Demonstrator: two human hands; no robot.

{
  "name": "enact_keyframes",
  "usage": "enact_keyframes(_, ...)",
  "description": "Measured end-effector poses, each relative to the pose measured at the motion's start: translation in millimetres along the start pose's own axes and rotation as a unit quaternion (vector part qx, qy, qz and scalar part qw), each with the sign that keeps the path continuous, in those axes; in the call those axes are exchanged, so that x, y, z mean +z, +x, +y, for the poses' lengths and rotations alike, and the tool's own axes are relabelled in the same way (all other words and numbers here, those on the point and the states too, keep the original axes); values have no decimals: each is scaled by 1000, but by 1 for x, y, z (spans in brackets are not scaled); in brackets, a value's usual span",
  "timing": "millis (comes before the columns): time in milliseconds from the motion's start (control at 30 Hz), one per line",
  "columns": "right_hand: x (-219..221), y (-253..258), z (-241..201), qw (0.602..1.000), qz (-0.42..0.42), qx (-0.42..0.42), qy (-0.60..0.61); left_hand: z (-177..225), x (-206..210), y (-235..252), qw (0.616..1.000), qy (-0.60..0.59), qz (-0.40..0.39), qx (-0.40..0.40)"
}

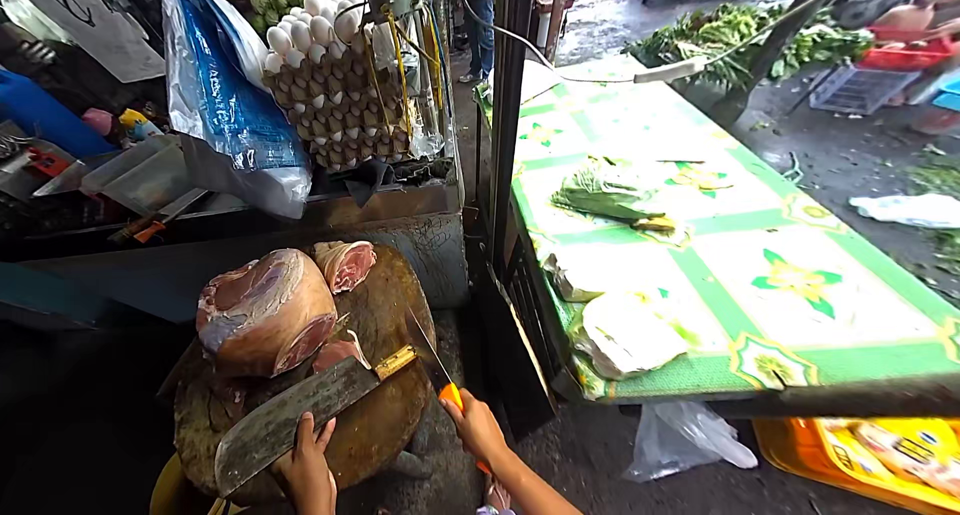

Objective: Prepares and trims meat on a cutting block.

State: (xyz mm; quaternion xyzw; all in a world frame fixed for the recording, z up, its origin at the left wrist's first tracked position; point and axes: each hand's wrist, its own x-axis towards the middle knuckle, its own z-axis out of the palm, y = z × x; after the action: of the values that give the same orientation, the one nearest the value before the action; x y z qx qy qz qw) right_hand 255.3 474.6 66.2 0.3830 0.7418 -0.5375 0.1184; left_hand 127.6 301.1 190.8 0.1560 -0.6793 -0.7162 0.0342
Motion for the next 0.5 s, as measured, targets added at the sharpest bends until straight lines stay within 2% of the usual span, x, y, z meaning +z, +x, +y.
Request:
enact_keyframes(100, 7, -24, -32, 998, -30, -54, -8, 3, 4, -2, 1000, 8, -14, 12)
enact_keyframes(200, 25, -4, -12, 999, 2, -43, -7, 7, 7, -3, 1000, 10, -20, 11)
enact_keyframes(300, 18, 11, 4, 999, 30, -4, 9, 7, 7, -1, 1000, 13, -21, 5)
enact_keyframes(433, 27, -17, -27, 997, -1, -71, -12, 7, 10, -2, 1000, 16, -20, 1)
enact_keyframes(500, 40, -9, -13, 998, 8, -68, -12, 9, 9, -2, 1000, 17, -20, -5)
